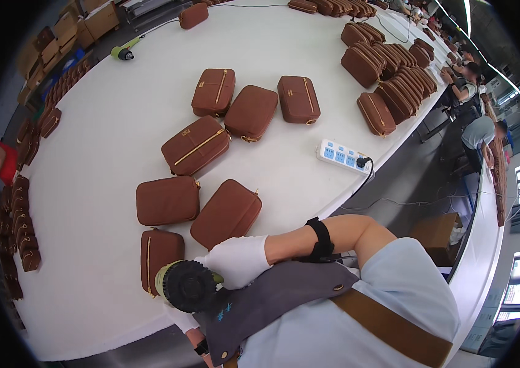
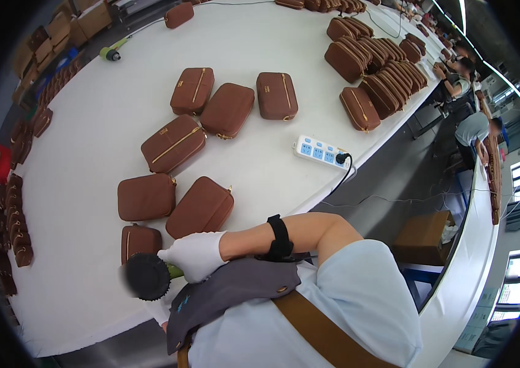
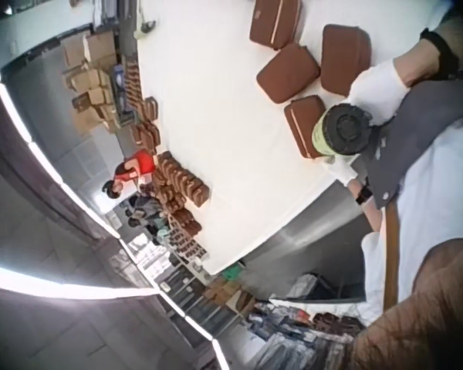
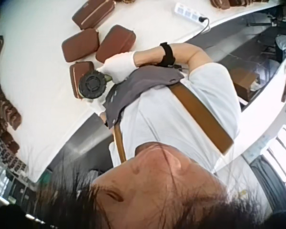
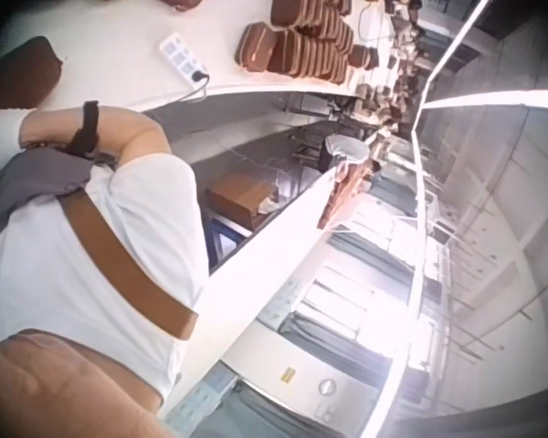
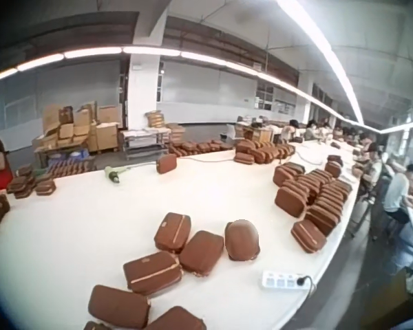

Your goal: The person uses a green heat gun to apply heat to the surface of brown zippered pouches on a white table. They handle the pouches one by one, rotating them to cover different sides, and then place them into a growing stack. The process is repeated for multiple pouches in a factory setting.

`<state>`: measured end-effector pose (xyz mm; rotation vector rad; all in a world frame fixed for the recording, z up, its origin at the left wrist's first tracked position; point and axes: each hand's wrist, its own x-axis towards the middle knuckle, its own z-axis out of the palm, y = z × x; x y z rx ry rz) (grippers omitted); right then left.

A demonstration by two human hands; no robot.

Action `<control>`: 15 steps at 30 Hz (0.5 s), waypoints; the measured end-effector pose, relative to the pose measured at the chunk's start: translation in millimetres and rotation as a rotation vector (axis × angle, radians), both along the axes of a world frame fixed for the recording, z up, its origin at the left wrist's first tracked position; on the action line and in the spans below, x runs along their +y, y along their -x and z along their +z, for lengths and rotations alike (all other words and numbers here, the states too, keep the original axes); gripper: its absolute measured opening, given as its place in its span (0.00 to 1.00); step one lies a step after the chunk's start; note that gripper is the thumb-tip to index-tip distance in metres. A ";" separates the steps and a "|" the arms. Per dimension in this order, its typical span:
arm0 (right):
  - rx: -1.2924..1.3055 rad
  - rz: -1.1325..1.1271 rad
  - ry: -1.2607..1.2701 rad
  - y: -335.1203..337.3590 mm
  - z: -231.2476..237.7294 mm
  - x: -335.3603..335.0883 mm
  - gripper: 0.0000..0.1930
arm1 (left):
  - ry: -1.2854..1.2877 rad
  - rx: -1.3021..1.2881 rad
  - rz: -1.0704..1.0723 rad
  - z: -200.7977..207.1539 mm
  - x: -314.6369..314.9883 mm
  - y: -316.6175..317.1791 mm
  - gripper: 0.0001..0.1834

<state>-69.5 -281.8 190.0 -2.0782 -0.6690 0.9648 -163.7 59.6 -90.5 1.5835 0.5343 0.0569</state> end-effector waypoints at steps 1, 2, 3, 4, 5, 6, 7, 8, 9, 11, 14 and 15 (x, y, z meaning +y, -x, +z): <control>0.025 -0.018 -0.004 -0.3 0.7 -1.1 0.24 | 0.000 -0.006 0.018 11.7 -10.2 -4.3 0.25; 0.027 -0.010 0.000 -0.4 0.6 -2.9 0.24 | -0.003 -0.018 0.041 23.0 -21.7 -8.5 0.22; 0.027 0.001 0.003 -0.3 0.5 -4.8 0.24 | -0.003 -0.027 0.059 34.6 -31.5 -11.2 0.20; 0.029 0.016 0.007 -1.9 -0.8 -6.0 0.24 | -0.003 -0.036 0.084 44.1 -40.2 -12.4 0.17; 0.016 0.009 0.003 -3.9 -2.2 -7.2 0.24 | -0.003 -0.041 0.104 53.9 -47.4 -14.0 0.14; 0.003 0.009 0.001 -4.3 -2.7 -6.6 0.24 | -0.005 -0.051 0.128 62.7 -53.5 -13.4 0.12; -0.007 0.023 -0.007 -4.8 -4.3 -3.0 0.24 | -0.051 -0.044 0.137 69.0 -54.6 -10.5 0.09; -0.056 -0.025 0.007 -6.0 -5.5 -4.1 0.23 | -0.091 -0.046 0.141 75.1 -58.8 -9.2 0.07; -0.102 -0.045 0.002 -7.1 -6.2 -3.1 0.22 | -0.334 -0.002 0.076 59.8 -44.0 -2.9 0.08; -0.110 -0.052 0.004 -11.6 1.5 -4.4 0.20 | -0.461 0.022 0.051 62.4 -43.5 -2.9 0.11; -0.233 0.133 -0.086 -7.4 -8.6 -12.8 0.11 | -0.513 0.129 0.121 57.8 -43.0 -3.0 0.10; -0.268 0.108 -0.207 -2.9 -18.2 -18.0 0.10 | -0.467 0.149 0.107 63.9 -44.8 -4.5 0.10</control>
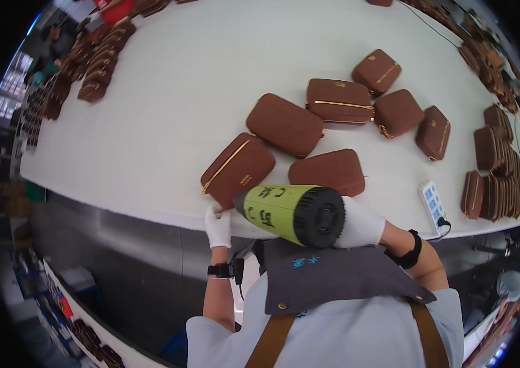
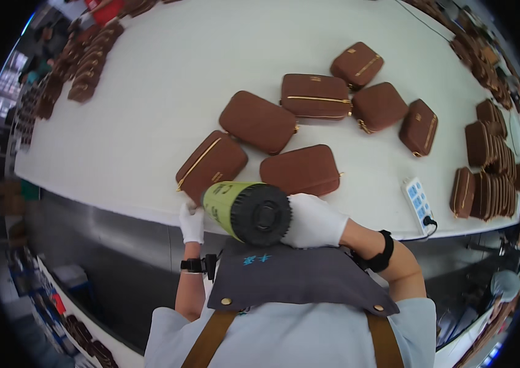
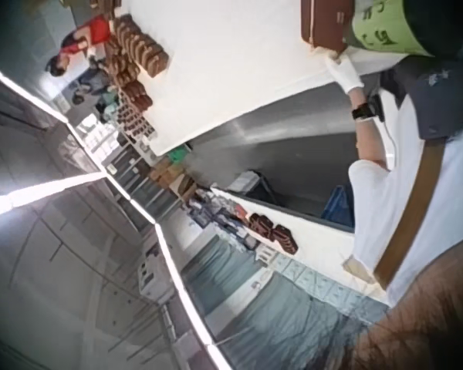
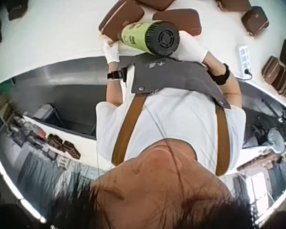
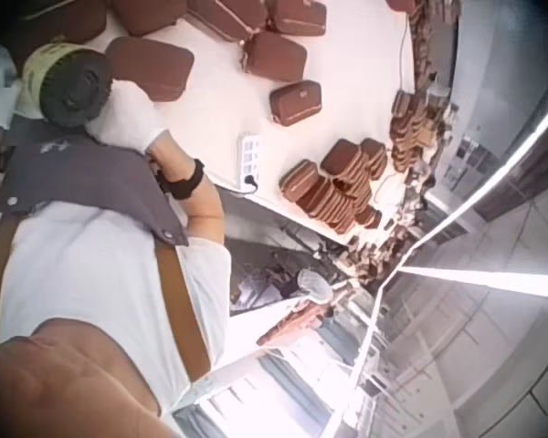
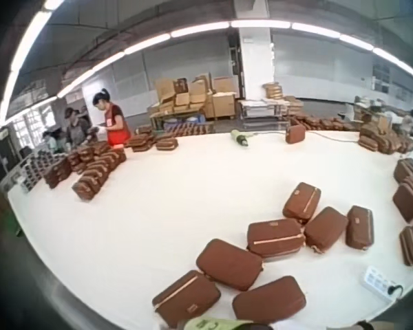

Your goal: The person uses a green heat gun to apply heat to the surface of brown zippered pouches on a white table. They handle the pouches one by one, rotating them to cover different sides, and then place them into a growing stack. The process is repeated for multiple pouches in a factory setting.

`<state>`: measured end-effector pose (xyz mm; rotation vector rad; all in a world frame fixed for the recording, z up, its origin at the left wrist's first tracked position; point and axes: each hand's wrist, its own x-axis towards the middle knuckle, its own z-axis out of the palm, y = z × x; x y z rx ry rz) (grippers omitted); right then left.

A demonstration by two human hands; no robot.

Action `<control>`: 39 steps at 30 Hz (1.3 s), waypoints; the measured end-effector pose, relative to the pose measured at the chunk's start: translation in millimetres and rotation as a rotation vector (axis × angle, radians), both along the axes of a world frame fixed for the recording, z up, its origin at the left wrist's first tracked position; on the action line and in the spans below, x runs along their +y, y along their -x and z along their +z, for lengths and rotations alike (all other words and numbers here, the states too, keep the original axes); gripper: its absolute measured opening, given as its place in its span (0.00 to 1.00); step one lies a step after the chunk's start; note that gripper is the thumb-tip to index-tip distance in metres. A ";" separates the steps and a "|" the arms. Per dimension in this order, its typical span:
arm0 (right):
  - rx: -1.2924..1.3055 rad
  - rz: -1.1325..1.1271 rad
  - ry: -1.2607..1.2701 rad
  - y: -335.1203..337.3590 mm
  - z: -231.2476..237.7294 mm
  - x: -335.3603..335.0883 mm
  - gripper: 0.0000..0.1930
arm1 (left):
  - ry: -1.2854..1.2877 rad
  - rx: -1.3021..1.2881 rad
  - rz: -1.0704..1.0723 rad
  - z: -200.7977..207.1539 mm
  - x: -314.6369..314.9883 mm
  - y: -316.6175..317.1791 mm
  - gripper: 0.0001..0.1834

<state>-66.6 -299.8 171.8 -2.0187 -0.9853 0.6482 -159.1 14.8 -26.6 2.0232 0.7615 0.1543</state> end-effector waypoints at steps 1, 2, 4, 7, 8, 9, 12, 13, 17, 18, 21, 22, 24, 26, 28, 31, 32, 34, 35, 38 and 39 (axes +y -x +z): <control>-0.019 -0.017 -0.122 3.5 -10.5 -0.6 0.09 | -0.002 -0.010 0.010 -0.4 -0.1 1.8 0.09; 0.003 -0.042 -0.129 3.7 -5.2 3.5 0.11 | 0.042 -0.021 0.041 -8.2 3.7 5.9 0.09; -0.145 -0.032 -0.058 0.2 -1.4 4.3 0.15 | 0.113 -0.056 0.079 -19.5 5.2 11.3 0.07; 0.021 -0.116 0.018 -4.3 1.6 5.9 0.16 | 0.299 -0.160 0.170 -16.4 -3.7 14.7 0.07; -0.022 -0.031 0.080 -4.6 -3.5 2.5 0.19 | 0.361 -0.204 0.201 -12.4 -5.3 14.9 0.07; -0.054 0.017 0.039 -4.3 -5.5 1.5 0.19 | 0.346 -0.205 0.221 -11.1 -5.3 14.3 0.08; -0.052 0.098 -0.038 -3.0 -12.1 4.8 0.23 | 0.388 -0.241 0.305 -7.8 -3.9 9.4 0.10; -0.063 0.101 -0.005 -4.8 -10.6 8.8 0.23 | 0.461 -0.277 0.352 -6.4 -4.7 5.0 0.10; 0.113 -0.004 0.189 -13.6 4.5 22.0 0.23 | 0.542 -0.333 0.443 2.0 -5.2 -2.7 0.10; 0.034 0.038 0.214 -15.5 4.1 18.8 0.23 | 0.513 -0.297 0.427 2.8 -5.8 -3.1 0.11; -0.176 0.178 0.106 -17.0 -5.3 4.9 0.26 | 0.282 -0.131 0.333 5.8 -11.6 -5.1 0.17; -0.076 0.138 0.087 -14.5 -6.3 2.9 0.26 | 0.110 -0.038 0.270 8.1 -16.9 -7.5 0.19; 0.029 0.059 0.070 -10.9 -15.2 -3.9 0.27 | -0.051 0.086 0.194 10.6 -20.4 -12.3 0.25; 0.047 0.018 0.155 -9.8 -18.0 -6.9 0.26 | 0.081 0.103 0.129 10.8 -19.4 -7.9 0.24; 0.054 -0.005 0.200 -10.2 -14.8 -7.2 0.25 | 0.183 0.084 0.068 19.4 -16.3 -6.4 0.22; 0.046 0.013 0.171 -8.4 -4.9 0.8 0.23 | 0.094 -0.001 -0.053 -7.0 -6.1 6.1 0.19; 0.037 0.026 0.135 -7.7 -5.1 1.8 0.22 | 0.062 0.018 -0.080 -10.7 -3.5 8.4 0.18; 0.049 0.021 0.028 -5.2 1.0 7.3 0.20 | 0.168 -0.025 -0.045 -4.5 -4.0 6.0 0.16; 0.075 0.031 -0.009 -3.8 0.6 10.5 0.19 | 0.221 -0.046 -0.029 -2.5 -3.7 5.6 0.15; 0.095 0.017 -0.074 -3.1 -3.5 13.8 0.15 | 0.020 -0.035 -0.150 -6.5 5.1 6.4 0.11; 0.045 0.014 -0.101 -4.0 -6.2 14.0 0.12 | 0.127 -0.029 -0.148 2.0 2.9 3.5 0.11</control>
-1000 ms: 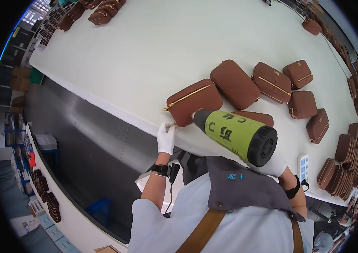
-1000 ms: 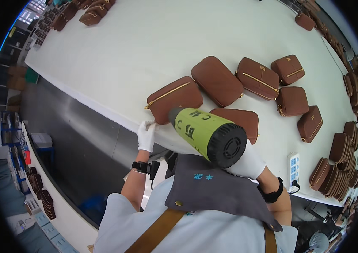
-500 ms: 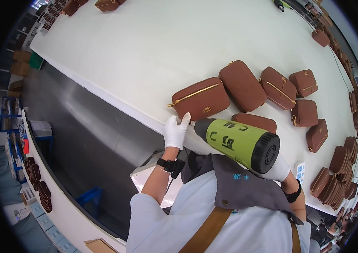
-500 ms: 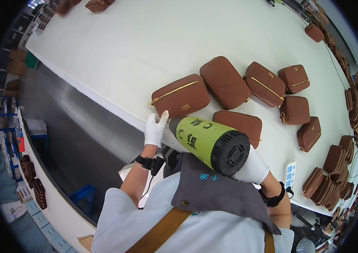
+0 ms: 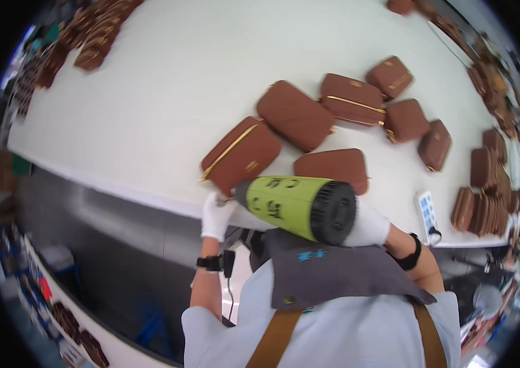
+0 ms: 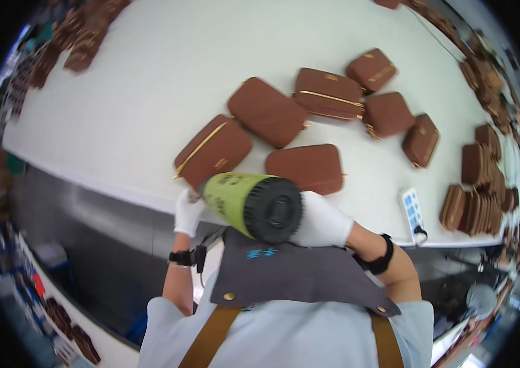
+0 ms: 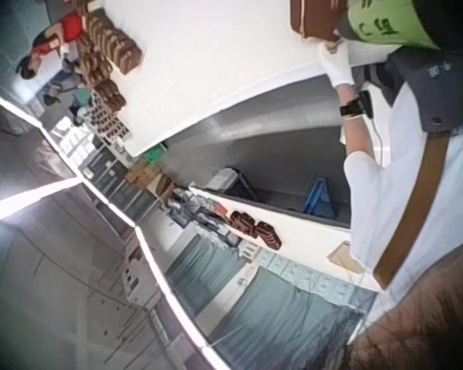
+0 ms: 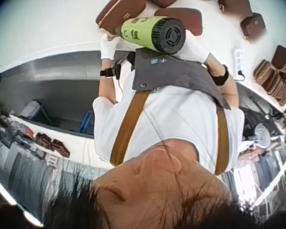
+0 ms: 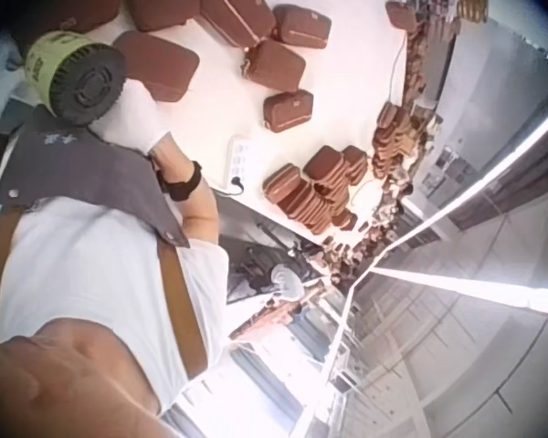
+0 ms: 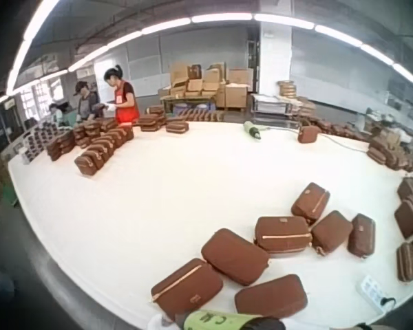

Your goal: The person uses a green heat gun to apply heat to the surface of brown zippered pouches on a white table. They handle the pouches one by one, rotating them to cover different sides, and then place them into a growing stack. The process is repeated for multiple pouches in a factory setting.

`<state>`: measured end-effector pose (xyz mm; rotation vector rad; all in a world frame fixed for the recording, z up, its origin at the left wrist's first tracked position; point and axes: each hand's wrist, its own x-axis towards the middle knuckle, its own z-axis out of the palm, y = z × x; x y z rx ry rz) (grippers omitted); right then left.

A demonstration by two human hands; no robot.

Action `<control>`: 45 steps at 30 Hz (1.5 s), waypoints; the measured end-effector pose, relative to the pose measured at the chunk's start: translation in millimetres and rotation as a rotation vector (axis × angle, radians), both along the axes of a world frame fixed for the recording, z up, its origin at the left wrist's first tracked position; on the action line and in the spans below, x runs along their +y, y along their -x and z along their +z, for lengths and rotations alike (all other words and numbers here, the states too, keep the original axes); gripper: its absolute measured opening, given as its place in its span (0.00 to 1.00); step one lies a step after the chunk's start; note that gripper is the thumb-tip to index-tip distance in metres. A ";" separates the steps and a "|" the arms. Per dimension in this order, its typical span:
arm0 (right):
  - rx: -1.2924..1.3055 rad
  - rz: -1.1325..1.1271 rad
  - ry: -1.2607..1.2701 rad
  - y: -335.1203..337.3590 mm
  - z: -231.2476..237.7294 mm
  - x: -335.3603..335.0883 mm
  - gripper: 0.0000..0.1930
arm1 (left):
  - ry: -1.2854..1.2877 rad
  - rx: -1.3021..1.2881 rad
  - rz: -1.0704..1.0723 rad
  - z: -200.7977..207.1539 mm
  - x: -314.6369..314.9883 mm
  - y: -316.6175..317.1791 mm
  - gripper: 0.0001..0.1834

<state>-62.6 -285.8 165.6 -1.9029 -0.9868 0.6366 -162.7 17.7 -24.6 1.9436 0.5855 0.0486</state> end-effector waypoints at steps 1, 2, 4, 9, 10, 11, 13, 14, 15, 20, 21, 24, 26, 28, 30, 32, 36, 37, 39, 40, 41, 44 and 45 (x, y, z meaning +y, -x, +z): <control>-0.054 -0.041 0.033 1.0 -6.2 -0.6 0.09 | 0.104 0.066 0.016 -2.0 1.4 -1.9 0.11; 0.010 -0.021 0.180 -3.8 4.6 1.3 0.09 | 0.052 0.074 0.002 -7.7 4.3 0.7 0.11; 0.135 -0.047 0.301 -4.3 6.6 1.3 0.15 | 0.010 0.030 0.012 -4.8 1.9 0.2 0.11; 0.222 -0.043 0.378 -5.1 26.0 1.9 0.27 | 0.406 -0.051 0.153 -48.5 26.2 -2.8 0.11; 0.224 -0.079 0.382 -5.4 33.6 0.4 0.28 | 0.416 -0.062 0.185 -43.6 20.2 -9.6 0.14; 0.231 -0.107 0.383 -4.9 38.2 -1.2 0.28 | 0.203 0.000 0.073 -40.2 22.5 -12.8 0.15; 0.244 -0.118 0.375 -3.1 36.3 -4.4 0.29 | -0.018 0.020 -0.068 -34.2 23.4 -17.8 0.15; 0.249 -0.121 0.372 -2.5 34.5 -5.9 0.29 | -0.030 -0.022 -0.098 -31.1 22.8 -18.2 0.14; 0.253 -0.126 0.362 -0.4 29.2 -7.7 0.29 | -0.035 -0.061 -0.128 -28.7 18.4 -17.6 0.13; 0.255 -0.139 0.330 1.9 17.5 -9.7 0.28 | -0.049 -0.005 -0.214 -9.0 5.4 -11.7 0.11; 0.235 -0.141 0.333 1.9 17.6 -8.4 0.24 | -0.035 -0.048 -0.212 -15.7 5.6 -6.7 0.12; 0.193 -0.122 0.325 6.0 17.6 -8.3 0.18 | -0.011 -0.137 -0.220 -28.6 -0.2 5.0 0.11; 0.178 -0.041 0.294 7.1 21.2 -9.2 0.20 | -0.070 -0.130 -0.208 -26.8 -5.1 13.6 0.10; 0.158 -0.106 0.304 7.2 22.8 -10.7 0.18 | -0.173 -0.093 -0.197 -22.3 -6.9 20.2 0.09; 0.120 -0.207 0.304 4.8 17.8 -12.7 0.16 | -0.310 0.015 -0.176 -15.8 -7.3 25.8 0.08; 0.200 -0.237 0.355 -3.1 19.5 -16.5 0.30 | -0.371 0.138 -0.109 -6.0 -7.7 31.7 0.16; 0.202 -0.243 0.339 2.8 20.4 -25.1 0.22 | -0.216 0.145 0.049 -23.6 10.1 54.8 0.19; 0.187 -0.227 0.303 8.4 14.0 -25.1 0.14 | -0.126 0.168 0.106 -29.7 13.7 57.6 0.20; 0.176 -0.167 0.287 13.9 12.2 -21.7 0.11 | -0.048 0.171 0.172 -44.5 22.1 62.0 0.22; 0.182 -0.166 0.298 13.0 14.6 -19.8 0.11 | -0.065 0.154 0.181 -50.9 27.3 63.3 0.23; 0.188 -0.165 0.310 10.9 18.2 -18.4 0.11 | -0.081 0.136 0.191 -55.7 34.2 65.8 0.24; 0.196 -0.280 0.340 3.9 27.9 -16.3 0.11 | -0.004 0.044 0.409 -56.6 45.8 62.9 0.25; 0.197 -0.346 0.352 2.3 28.5 -17.1 0.11 | -0.136 0.052 0.308 -42.0 41.1 59.4 0.26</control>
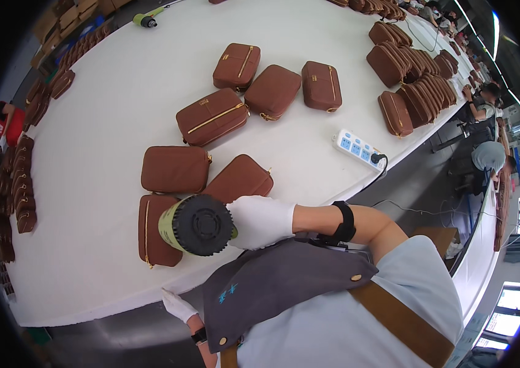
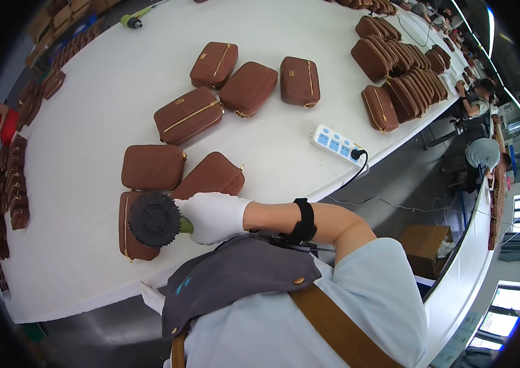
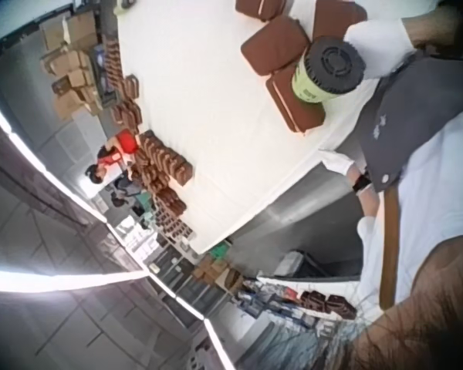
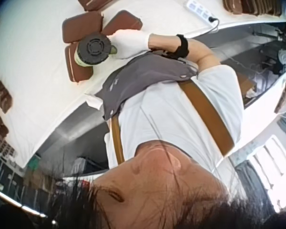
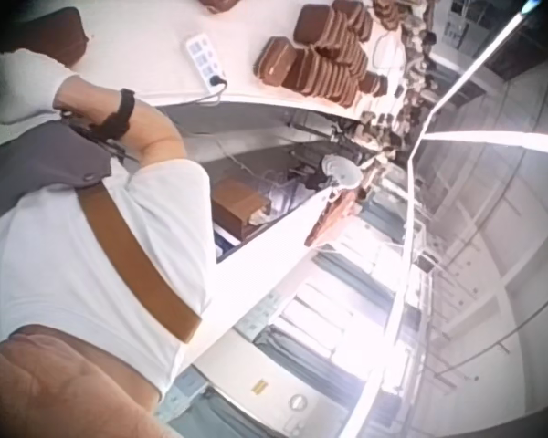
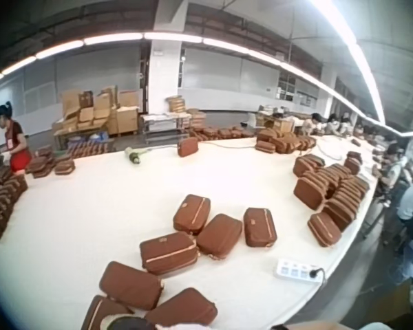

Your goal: The person uses a green heat gun to apply heat to the surface of brown zippered pouches on a white table. They handle the pouches one by one, rotating them to cover different sides, and then place them into a growing stack. The process is repeated for multiple pouches in a factory setting.

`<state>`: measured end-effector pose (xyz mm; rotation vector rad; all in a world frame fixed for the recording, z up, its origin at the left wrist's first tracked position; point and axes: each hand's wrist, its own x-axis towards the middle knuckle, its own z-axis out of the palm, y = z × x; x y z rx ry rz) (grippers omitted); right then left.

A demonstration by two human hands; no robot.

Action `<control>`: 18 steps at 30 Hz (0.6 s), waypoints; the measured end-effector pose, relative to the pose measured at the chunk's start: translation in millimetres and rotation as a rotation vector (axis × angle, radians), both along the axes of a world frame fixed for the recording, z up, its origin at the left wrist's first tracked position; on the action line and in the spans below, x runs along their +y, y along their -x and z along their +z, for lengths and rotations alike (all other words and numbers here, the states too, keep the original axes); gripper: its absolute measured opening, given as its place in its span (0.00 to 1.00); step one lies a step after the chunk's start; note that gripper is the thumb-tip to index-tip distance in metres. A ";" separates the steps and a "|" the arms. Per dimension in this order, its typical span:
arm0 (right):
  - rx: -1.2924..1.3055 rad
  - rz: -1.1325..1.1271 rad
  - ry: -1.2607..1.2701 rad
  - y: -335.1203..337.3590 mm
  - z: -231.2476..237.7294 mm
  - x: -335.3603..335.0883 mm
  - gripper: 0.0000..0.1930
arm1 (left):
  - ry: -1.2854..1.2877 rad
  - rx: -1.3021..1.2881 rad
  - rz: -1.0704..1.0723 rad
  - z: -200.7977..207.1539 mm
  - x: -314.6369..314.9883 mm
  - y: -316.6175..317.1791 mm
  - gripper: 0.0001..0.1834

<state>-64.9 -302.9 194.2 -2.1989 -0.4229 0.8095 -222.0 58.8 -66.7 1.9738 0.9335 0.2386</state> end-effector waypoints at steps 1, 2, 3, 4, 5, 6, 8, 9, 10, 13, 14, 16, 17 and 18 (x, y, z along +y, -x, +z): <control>-0.019 -0.002 -0.007 -0.9 -2.5 -0.5 0.12 | -0.134 0.026 -0.090 17.6 -4.9 -3.2 0.27; -0.039 -0.005 -0.014 -1.0 -8.3 -1.5 0.12 | -0.131 0.068 -0.086 23.5 -4.3 -6.6 0.27; -0.061 -0.002 -0.027 0.1 -11.5 -2.1 0.12 | -0.133 0.108 -0.076 26.9 -1.1 -7.6 0.27; -0.078 0.068 -0.051 1.6 -11.2 -2.1 0.13 | -0.174 0.099 -0.072 18.9 3.7 -6.4 0.27; -0.040 0.103 -0.057 4.0 -8.0 -2.0 0.13 | -0.216 0.091 -0.068 11.4 8.2 -5.4 0.27; 0.004 0.121 -0.060 6.8 -6.9 -4.1 0.14 | -0.152 0.154 -0.063 25.7 -3.8 -14.6 0.26; 0.080 0.149 -0.074 10.1 3.7 -6.3 0.16 | 0.023 0.136 -0.005 29.0 -5.8 -21.8 0.26; 0.053 0.107 -0.075 10.2 4.8 -7.0 0.15 | 0.137 0.055 0.043 15.9 0.6 -20.2 0.26; 0.033 0.065 -0.075 10.4 3.7 -6.5 0.15 | 0.253 -0.022 0.091 11.3 3.8 -19.7 0.26; -0.057 -0.079 -0.083 12.3 -3.2 -8.9 0.14 | 0.002 -0.003 -0.038 7.5 3.4 -22.5 0.26; -0.093 -0.130 -0.087 14.2 -4.8 -9.8 0.13 | -0.048 0.005 -0.068 8.8 3.4 -23.7 0.26; -0.076 -0.103 -0.117 21.2 -0.5 -15.4 0.12 | -0.031 0.018 -0.082 12.0 2.9 -28.6 0.26; -0.067 -0.088 -0.132 25.2 1.2 -18.5 0.12 | -0.019 0.019 -0.085 14.1 2.4 -30.0 0.27; -0.027 -0.062 -0.109 28.3 -0.1 -21.1 0.11 | 0.002 0.010 -0.088 19.1 -2.9 -32.8 0.27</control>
